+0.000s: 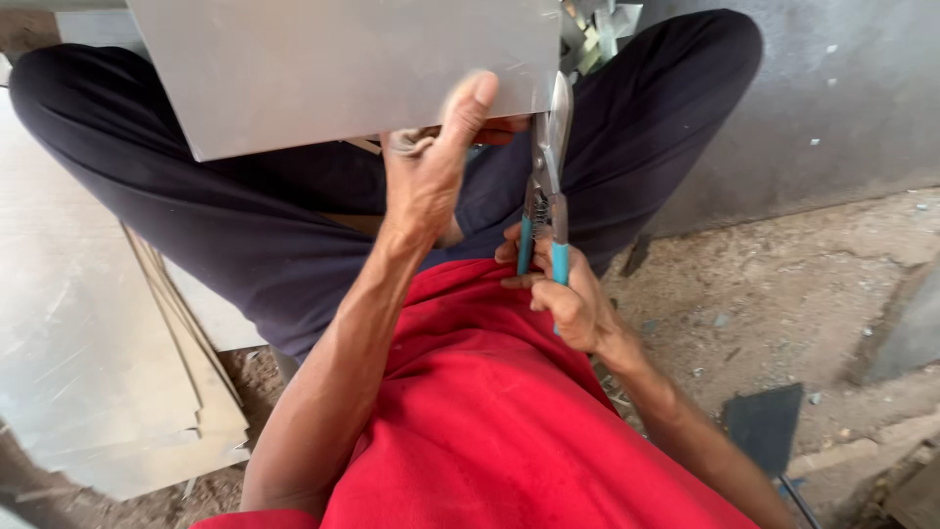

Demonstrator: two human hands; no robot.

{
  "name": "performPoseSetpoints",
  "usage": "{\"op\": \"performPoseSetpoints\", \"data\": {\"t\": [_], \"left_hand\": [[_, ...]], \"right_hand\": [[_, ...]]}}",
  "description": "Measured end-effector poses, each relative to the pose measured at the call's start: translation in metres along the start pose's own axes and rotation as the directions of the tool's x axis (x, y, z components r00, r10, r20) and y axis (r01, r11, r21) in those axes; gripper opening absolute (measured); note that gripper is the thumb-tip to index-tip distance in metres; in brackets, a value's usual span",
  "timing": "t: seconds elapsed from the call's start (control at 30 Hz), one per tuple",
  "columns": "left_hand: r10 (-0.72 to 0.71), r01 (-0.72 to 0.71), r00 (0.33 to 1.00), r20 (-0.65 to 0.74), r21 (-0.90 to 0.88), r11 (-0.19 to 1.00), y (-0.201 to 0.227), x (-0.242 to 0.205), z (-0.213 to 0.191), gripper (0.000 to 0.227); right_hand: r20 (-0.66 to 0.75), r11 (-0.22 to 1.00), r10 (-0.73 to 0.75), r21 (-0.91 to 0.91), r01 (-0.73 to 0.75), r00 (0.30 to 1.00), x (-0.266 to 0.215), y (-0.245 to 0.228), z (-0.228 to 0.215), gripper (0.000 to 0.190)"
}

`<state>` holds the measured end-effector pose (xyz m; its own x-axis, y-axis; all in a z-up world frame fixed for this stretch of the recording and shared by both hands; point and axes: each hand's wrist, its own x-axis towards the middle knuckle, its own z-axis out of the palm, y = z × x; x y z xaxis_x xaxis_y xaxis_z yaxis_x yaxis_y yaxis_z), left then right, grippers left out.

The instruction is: The person sits cross-legged on the floor and uses tin snips to cut a large metal sheet into smaller pieces. They repeatedly position the snips, cut along the sheet, and drop the cut pieces onto a growing pile on the ground.

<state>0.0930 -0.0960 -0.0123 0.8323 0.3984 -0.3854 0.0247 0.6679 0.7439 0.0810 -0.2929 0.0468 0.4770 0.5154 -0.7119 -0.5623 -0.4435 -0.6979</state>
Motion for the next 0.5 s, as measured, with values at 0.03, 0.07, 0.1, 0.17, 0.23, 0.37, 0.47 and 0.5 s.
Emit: {"op": "performPoseSetpoints", "data": {"t": [0.03, 0.07, 0.1, 0.17, 0.23, 0.37, 0.47, 0.5], "left_hand": [[-0.025, 0.024, 1.000, -0.012, -0.022, 0.999, -0.002, -0.004, 0.001, 0.035], [-0.025, 0.026, 0.999, -0.019, 0.012, 1.000, -0.003, -0.005, -0.001, 0.034], [-0.025, 0.026, 0.999, -0.022, 0.042, 0.999, -0.005, -0.004, -0.001, 0.033], [-0.011, 0.012, 1.000, -0.016, 0.045, 0.999, -0.009, -0.003, -0.002, 0.032], [0.013, -0.013, 1.000, -0.001, -0.011, 1.000, -0.012, -0.003, -0.002, 0.030], [-0.004, 0.005, 1.000, -0.029, 0.027, 1.000, -0.014, -0.005, -0.004, 0.028], [0.021, -0.019, 1.000, -0.023, 0.065, 0.998, -0.011, -0.006, -0.005, 0.027], [0.022, -0.019, 0.999, -0.032, 0.097, 0.995, -0.011, -0.007, -0.006, 0.026]], "right_hand": [[-0.019, 0.999, 0.009, 0.031, -0.009, 1.000, 0.000, 0.003, 0.007, 0.071], [-0.039, 0.998, 0.020, 0.063, -0.018, 0.999, 0.001, 0.005, 0.014, 0.073], [-0.066, 0.999, 0.010, 0.051, -0.006, 0.998, 0.002, 0.006, 0.019, 0.074], [-0.122, 1.000, -0.018, 0.020, 0.021, 0.992, 0.009, 0.005, 0.026, 0.076], [-0.139, 1.000, -0.008, -0.003, 0.008, 0.990, 0.010, 0.001, 0.029, 0.078], [-0.152, 1.000, 0.004, 0.011, -0.002, 0.988, 0.010, -0.006, 0.032, 0.079], [-0.206, 1.000, 0.006, -0.016, -0.010, 0.979, 0.011, -0.009, 0.034, 0.070], [-0.218, 0.999, 0.012, -0.036, -0.020, 0.976, 0.012, -0.010, 0.034, 0.064]]}}
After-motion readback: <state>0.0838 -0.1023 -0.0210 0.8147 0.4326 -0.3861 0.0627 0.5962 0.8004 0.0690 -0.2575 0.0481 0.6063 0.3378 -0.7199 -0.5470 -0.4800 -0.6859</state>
